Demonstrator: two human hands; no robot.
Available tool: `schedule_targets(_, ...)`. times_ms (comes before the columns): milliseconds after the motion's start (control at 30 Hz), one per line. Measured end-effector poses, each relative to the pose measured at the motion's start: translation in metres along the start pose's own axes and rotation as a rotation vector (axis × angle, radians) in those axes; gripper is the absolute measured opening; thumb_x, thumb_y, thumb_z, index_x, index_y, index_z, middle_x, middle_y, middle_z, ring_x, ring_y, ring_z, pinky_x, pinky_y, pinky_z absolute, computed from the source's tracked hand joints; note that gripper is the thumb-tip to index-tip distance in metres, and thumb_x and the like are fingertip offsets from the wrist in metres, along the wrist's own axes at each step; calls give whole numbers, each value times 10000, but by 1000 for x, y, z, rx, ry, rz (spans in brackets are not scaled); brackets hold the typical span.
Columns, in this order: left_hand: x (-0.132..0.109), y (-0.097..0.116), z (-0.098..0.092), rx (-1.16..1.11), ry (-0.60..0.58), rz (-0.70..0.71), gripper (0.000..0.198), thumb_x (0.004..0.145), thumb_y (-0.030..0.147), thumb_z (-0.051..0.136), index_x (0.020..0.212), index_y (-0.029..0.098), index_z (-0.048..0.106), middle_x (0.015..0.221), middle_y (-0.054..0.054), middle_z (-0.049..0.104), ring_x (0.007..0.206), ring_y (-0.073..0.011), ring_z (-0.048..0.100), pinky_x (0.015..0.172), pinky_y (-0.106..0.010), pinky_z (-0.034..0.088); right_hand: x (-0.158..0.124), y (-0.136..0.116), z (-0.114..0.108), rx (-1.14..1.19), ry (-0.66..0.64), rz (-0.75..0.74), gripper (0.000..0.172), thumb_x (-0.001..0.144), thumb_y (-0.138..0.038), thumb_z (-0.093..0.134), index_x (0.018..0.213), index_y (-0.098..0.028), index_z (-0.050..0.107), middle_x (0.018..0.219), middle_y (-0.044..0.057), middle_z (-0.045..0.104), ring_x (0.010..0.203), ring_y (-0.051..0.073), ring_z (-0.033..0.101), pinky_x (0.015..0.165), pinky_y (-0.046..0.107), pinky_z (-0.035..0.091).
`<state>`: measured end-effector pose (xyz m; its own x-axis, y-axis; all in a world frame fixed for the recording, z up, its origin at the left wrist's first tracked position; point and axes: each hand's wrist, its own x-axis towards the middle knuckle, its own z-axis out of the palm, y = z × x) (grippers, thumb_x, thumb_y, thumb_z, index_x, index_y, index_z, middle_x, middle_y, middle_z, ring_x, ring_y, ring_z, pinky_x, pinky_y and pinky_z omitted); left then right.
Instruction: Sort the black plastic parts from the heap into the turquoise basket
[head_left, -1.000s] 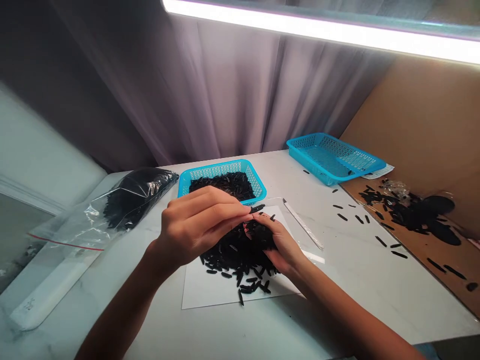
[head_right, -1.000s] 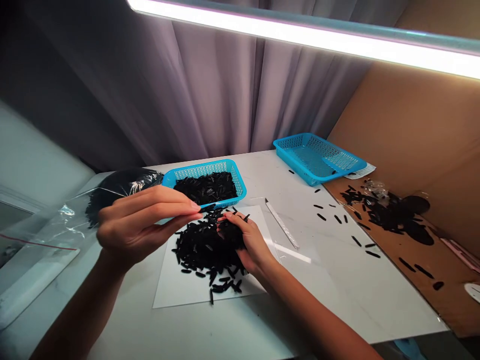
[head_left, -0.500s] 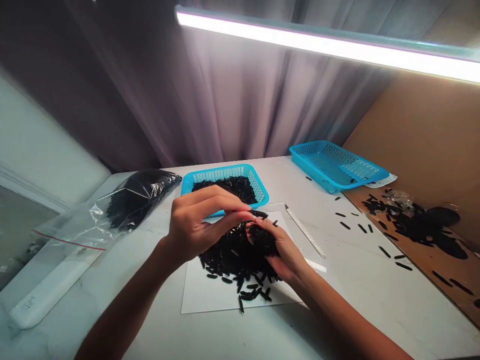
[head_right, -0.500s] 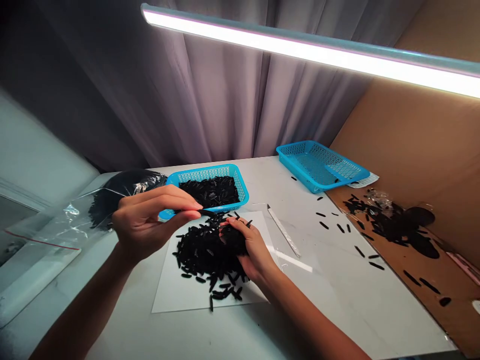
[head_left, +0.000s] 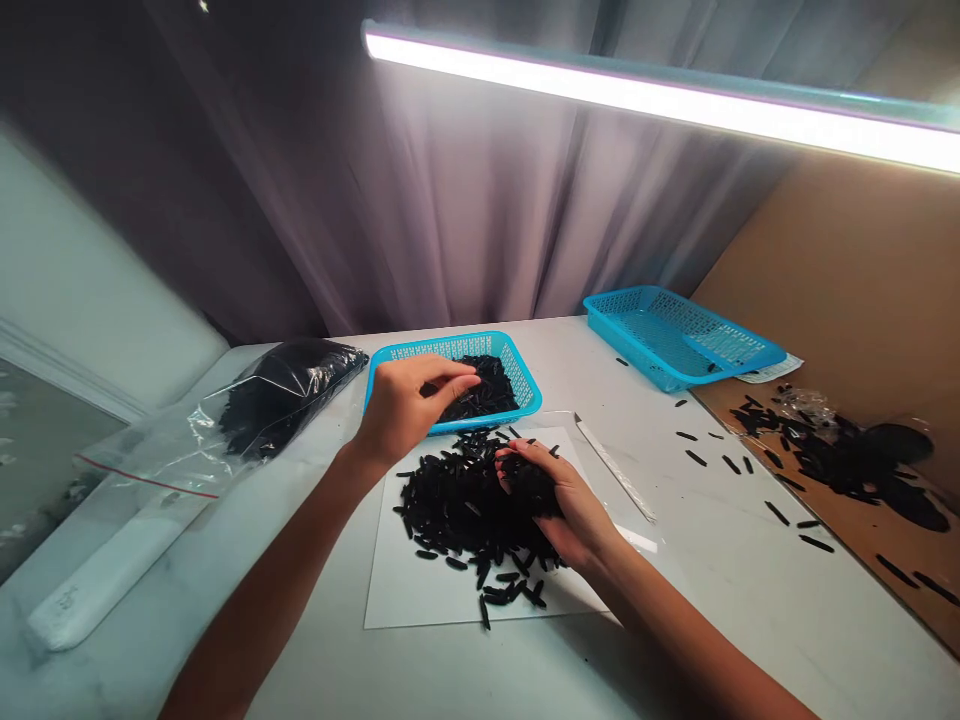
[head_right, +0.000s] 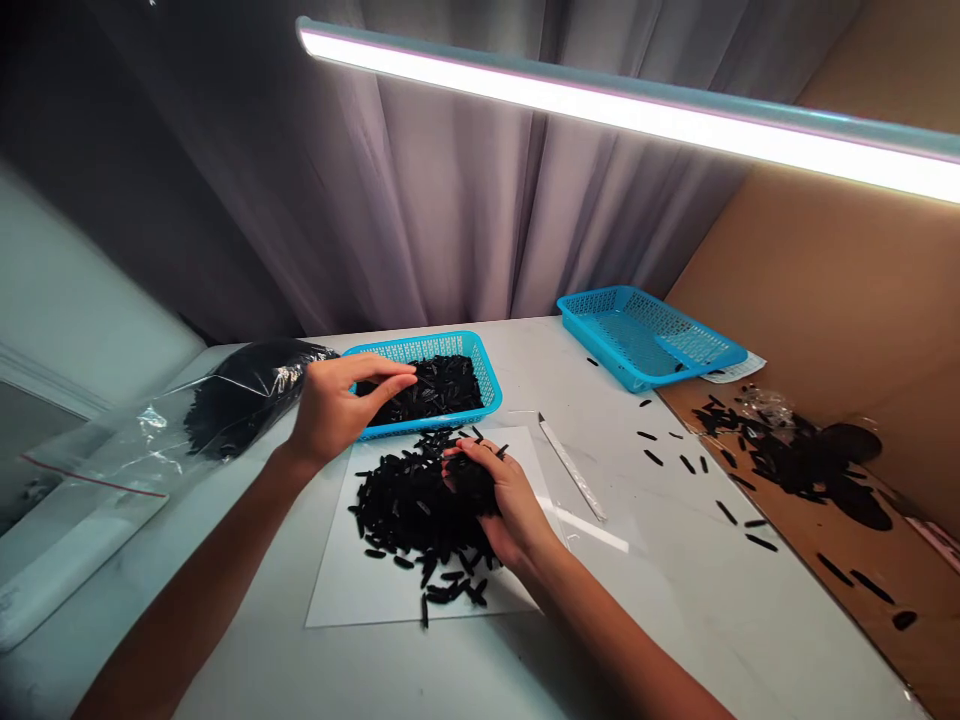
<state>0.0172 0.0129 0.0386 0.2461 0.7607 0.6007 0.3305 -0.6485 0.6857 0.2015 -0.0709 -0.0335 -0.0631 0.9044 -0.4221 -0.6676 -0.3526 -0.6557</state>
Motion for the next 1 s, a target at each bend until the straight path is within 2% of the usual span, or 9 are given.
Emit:
schedule_targets(100, 4, -24, 4, -68, -26, -148, 177, 804, 219, 777, 969, 159, 790, 936, -77, 804, 841, -213, 777, 813, -348, 654, 0, 0, -1, 13, 5, 15, 154, 736, -272, 847, 790, -149, 773, 814, 25, 735, 781, 144, 654, 738, 237, 562)
schedule_targets(167, 5, -27, 3, -119, -57, -171, 229, 809, 200, 762, 1030, 139, 772, 960, -83, 803, 891, -213, 779, 850, -343, 657, 0, 0, -3, 25, 4, 23, 153, 728, -267, 853, 804, -156, 780, 821, 24, 740, 785, 147, 661, 738, 234, 562)
schedule_targets(300, 4, -5, -2, -309, -77, -210, 252, 789, 171, 781, 1039, 147, 755, 975, -60, 799, 960, -187, 766, 925, -310, 641, 1, 1, -4, 27, 0, 32, 148, 738, -271, 849, 821, -165, 787, 824, 26, 748, 788, 151, 668, 740, 237, 565)
schedule_targets(400, 1, 18, -6, -474, -44, -207, 262, 770, 139, 804, 1023, 164, 742, 939, -35, 791, 935, -175, 766, 882, -283, 656, 1, 1, -5, 24, 4, 37, 152, 739, -277, 849, 817, -164, 784, 824, 27, 746, 798, 154, 667, 759, 246, 568)
schedule_targets(567, -5, 44, -11, -466, 34, -142, 226, 785, 101, 792, 989, 171, 725, 976, -30, 773, 891, -167, 771, 844, -266, 670, 0, 2, -3, 6, 4, 30, 167, 739, -286, 847, 811, -155, 772, 840, 34, 741, 810, 155, 658, 759, 249, 565)
schedule_targets(1000, -12, 59, -13, -400, 109, -51, 341, 776, 20, 764, 1071, 171, 684, 1100, -45, 758, 899, -174, 782, 791, -231, 691, 0, 1, -1, 31, 17, 61, 143, 730, -260, 855, 803, -167, 774, 813, 25, 753, 728, 143, 661, 708, 243, 564)
